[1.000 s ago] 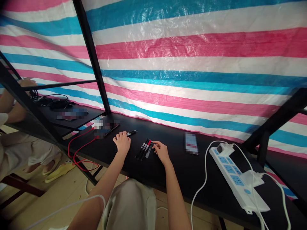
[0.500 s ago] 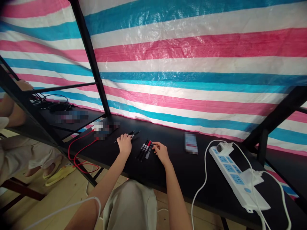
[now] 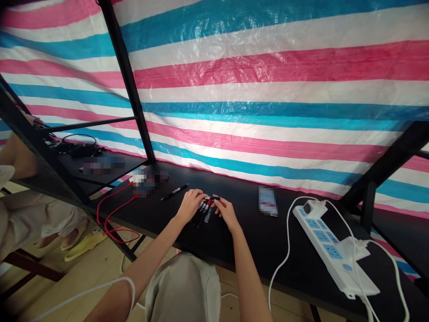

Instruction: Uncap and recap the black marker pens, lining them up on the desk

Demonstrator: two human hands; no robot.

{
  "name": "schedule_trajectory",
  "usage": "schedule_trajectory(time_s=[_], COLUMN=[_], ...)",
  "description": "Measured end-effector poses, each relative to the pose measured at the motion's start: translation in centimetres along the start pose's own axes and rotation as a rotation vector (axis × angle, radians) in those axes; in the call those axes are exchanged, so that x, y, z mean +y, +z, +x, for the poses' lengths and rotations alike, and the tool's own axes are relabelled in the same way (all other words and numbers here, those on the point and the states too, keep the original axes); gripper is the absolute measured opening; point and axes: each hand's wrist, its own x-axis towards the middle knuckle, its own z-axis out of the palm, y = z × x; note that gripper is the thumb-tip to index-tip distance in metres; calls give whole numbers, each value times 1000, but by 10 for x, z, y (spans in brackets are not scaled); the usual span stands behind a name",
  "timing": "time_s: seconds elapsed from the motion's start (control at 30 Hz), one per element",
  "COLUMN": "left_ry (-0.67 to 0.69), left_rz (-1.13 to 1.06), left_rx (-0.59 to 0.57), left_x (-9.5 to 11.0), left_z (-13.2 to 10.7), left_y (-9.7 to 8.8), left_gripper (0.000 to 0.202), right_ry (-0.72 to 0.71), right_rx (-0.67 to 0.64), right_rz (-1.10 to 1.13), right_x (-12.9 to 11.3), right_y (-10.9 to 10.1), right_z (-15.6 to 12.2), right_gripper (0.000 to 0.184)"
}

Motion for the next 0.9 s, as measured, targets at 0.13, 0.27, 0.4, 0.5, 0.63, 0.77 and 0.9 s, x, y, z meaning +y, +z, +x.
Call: schedule_trajectory(time_s=[0.13,0.27,0.4,0.5,0.63,0.77,0.9], left_ry=[1,30,49,53,48,-18,-108], left_rz=[-18,-37,-41,-39,-46,-94,-122], left_rx=[-5,-36,-44,-34,-1,63,112], left_x=[0,1,2,3,2,-3,-10], left_z=[0,0,0,0,0,-1,-1], left_y=[-2,-5,-7,-7,-4,0,2], left_gripper=[29,28,25,23,24,22,19], right_ry=[-4,18,-34,-53,-77,-136,-154], right_rx=[8,2,37,76,151,336,636], right_rz=[1,44,71,65,62,108,196], right_x=[-2,-1,-5,-9,-11,-8,-2], right_y=[2,4,2,0,-2,-10,-23], right_z=[-1,1,-1,-2,-3,-2,1], right_gripper=[52,59,54,52,50,43,41])
